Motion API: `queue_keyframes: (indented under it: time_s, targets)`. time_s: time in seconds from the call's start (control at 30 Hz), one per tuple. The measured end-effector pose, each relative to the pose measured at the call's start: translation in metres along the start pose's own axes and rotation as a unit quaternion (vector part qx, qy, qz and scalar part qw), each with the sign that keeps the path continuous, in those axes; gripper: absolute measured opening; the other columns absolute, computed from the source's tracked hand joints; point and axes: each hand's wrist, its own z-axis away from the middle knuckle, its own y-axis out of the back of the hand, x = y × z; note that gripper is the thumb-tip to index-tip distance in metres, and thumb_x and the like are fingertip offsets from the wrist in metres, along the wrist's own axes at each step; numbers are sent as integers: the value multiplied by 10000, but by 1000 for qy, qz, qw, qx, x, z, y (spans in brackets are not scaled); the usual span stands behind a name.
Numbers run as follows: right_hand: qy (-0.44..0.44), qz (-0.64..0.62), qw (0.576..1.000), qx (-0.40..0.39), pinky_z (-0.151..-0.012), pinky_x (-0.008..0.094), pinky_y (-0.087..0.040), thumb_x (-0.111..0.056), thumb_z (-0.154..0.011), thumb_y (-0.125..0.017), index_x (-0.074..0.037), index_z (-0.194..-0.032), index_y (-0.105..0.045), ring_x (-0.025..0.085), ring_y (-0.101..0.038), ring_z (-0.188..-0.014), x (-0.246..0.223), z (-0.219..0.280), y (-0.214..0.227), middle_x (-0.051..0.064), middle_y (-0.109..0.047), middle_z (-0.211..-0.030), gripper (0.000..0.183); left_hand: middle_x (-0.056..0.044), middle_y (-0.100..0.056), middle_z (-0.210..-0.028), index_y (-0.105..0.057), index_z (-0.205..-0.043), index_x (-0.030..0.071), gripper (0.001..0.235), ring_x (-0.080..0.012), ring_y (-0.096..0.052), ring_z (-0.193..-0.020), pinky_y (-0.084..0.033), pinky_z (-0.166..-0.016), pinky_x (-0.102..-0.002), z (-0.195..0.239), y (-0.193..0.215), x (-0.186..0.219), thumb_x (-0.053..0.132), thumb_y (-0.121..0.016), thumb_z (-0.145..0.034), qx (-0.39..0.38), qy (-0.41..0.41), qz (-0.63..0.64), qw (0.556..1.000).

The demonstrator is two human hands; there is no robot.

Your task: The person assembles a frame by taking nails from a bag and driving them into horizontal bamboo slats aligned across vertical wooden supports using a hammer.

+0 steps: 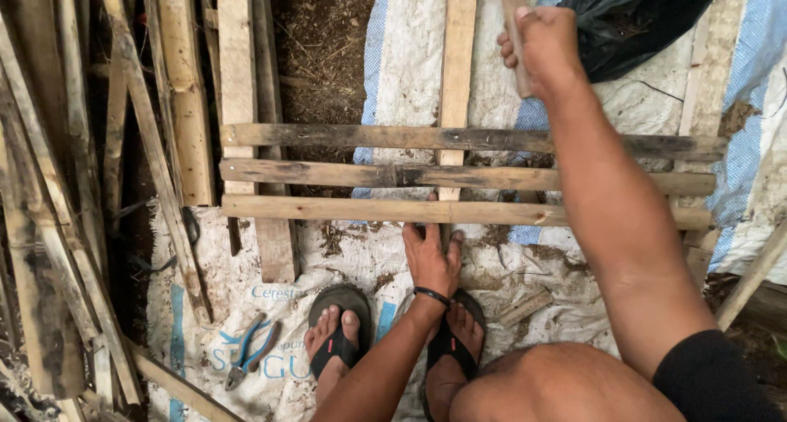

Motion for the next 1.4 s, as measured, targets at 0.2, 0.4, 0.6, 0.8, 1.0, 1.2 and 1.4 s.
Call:
queue_keyframes:
  time_s: [0.2,0.4,0.6,0.8,1.0,1.2,1.4]
  targets:
    - [29,99,993,63,-508,249,-530,-178,-1107,-485,71,-1056,-655,108,-631,-607,-11,31,-3,116,-701,-814,306,-314,-444,-1363,-380,-1600,181,873,-488,-474,-1232,-425,-1059,-516,1,2,1,139,-785,-827,2,-1,2,1000]
    - [41,40,995,82,-492,267,-527,-151,-1094,-496,67,-1070,-649,121,-636,-592,3,28,-6,128,-710,-805,267,-300,-460,-1335,-385,-1601,193,857,-465,-502,-1170,-456,-1013,-506,2,2,1,136,-770,-837,-7,9,16,1000]
    - [-4,120,991,63,-464,264,-508,-164,-1094,-511,44,-1047,-670,108,-631,-572,-9,40,0,102,-698,-787,265,-319,-438,-1341,-373,-1604,147,891,-490,-482,-1182,-431,-1037,-532,2,4,-2,154,-765,-804,-19,-4,9,1000]
    - [164,409,890,120,-613,409,-561,-131,-1086,-585,55,-1018,-687,306,-697,-699,-10,62,32,214,-698,-825,222,-306,-464,-1302,-550,-1277,6,518,-478,-486,-1228,-412,-1041,-544,17,40,-37,259,-772,-882,5,-48,13,999]
    - [245,533,802,111,-873,543,-503,-66,-990,-699,99,-1027,-661,511,-634,-976,10,77,34,330,-657,-1042,173,-214,-541,-1298,-613,-1264,92,424,-417,-511,-1228,-396,-1045,-556,-50,113,-51,361,-728,-958,151,-172,-175,958]
    - [220,558,796,84,-929,547,-484,-109,-954,-775,99,-1148,-640,516,-595,-1059,5,92,30,329,-624,-1142,315,-146,-4,-1701,-154,-1612,429,1197,-442,9,-1560,3,-1099,-865,-111,176,-21,992,-580,-645,-69,1,-416,907]
    - [303,561,765,92,-1138,556,-393,-83,-1009,-733,160,-1455,-488,491,-508,-1290,-8,127,25,326,-569,-1360,563,-48,174,-1697,3,-1601,512,1375,-421,127,-1555,32,-1003,-928,-132,185,-7,1062,-523,-456,-169,40,-432,885]
